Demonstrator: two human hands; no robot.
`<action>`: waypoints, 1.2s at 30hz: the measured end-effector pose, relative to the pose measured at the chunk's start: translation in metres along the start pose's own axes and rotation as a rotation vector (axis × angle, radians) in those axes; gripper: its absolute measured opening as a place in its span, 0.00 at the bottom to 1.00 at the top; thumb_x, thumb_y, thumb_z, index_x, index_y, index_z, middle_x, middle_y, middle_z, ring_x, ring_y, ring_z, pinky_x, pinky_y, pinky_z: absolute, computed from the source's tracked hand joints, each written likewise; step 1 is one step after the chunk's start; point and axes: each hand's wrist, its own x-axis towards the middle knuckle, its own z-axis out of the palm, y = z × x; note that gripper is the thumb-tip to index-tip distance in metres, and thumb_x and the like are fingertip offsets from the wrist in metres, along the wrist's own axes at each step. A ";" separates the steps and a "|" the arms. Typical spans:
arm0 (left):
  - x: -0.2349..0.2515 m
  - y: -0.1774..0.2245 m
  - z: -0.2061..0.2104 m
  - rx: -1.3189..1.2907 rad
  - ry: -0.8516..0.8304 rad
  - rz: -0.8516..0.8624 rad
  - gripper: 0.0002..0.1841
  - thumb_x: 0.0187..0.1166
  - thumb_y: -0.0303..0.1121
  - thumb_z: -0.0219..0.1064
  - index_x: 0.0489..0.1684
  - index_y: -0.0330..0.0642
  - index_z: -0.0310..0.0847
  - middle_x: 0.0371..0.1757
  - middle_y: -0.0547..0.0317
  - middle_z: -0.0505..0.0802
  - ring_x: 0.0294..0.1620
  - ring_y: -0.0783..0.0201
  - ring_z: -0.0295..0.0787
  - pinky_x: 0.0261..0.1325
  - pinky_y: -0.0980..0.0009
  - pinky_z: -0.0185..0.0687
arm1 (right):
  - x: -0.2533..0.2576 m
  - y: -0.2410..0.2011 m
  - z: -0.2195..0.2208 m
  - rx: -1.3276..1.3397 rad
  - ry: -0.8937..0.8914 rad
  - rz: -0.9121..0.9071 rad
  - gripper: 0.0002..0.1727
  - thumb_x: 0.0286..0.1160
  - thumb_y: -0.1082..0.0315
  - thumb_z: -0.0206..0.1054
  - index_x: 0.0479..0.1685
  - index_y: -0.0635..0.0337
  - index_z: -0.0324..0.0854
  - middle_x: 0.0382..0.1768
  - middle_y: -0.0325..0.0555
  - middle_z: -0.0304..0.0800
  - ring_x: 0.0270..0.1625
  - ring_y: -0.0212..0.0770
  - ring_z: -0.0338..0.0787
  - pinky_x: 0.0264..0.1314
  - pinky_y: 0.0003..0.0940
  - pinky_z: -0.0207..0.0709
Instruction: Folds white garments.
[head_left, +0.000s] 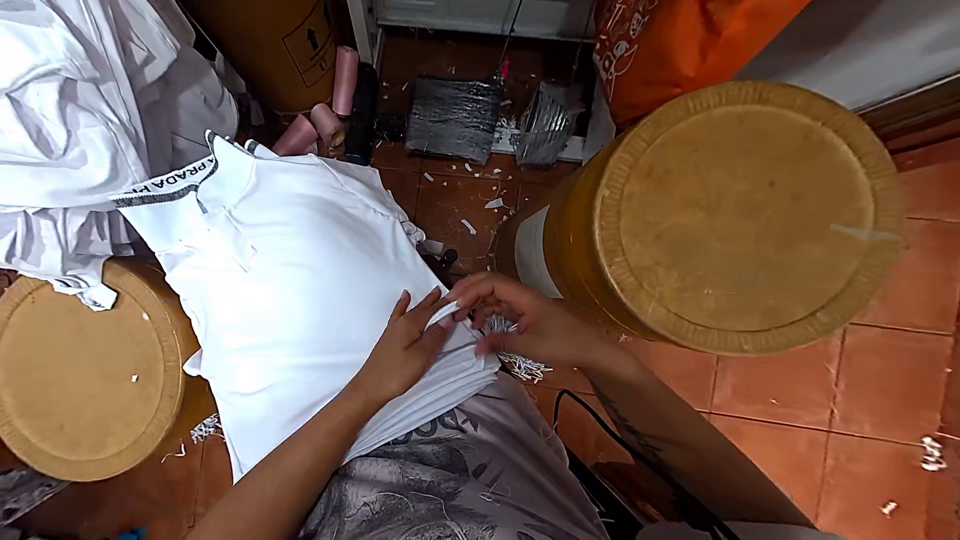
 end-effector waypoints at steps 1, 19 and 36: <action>-0.001 -0.001 -0.003 -0.067 0.013 -0.024 0.23 0.92 0.34 0.46 0.71 0.28 0.81 0.78 0.44 0.84 0.90 0.55 0.66 0.96 0.48 0.31 | -0.003 0.002 -0.001 -0.112 -0.050 -0.002 0.27 0.61 0.50 0.79 0.56 0.58 0.86 0.71 0.45 0.79 0.60 0.28 0.85 0.52 0.22 0.83; -0.004 -0.006 0.003 0.180 -0.076 0.065 0.27 0.92 0.43 0.45 0.75 0.33 0.79 0.80 0.47 0.82 0.93 0.55 0.60 0.95 0.42 0.23 | -0.011 0.005 -0.014 -0.438 -0.111 -0.016 0.07 0.71 0.62 0.72 0.33 0.50 0.94 0.53 0.39 0.85 0.49 0.28 0.84 0.49 0.23 0.80; -0.002 -0.005 0.009 0.288 -0.056 0.086 0.27 0.88 0.48 0.54 0.70 0.36 0.84 0.77 0.49 0.86 0.92 0.49 0.62 0.92 0.35 0.26 | -0.012 0.014 -0.009 -0.400 -0.004 -0.064 0.11 0.78 0.61 0.67 0.31 0.54 0.92 0.46 0.37 0.86 0.49 0.25 0.84 0.50 0.18 0.79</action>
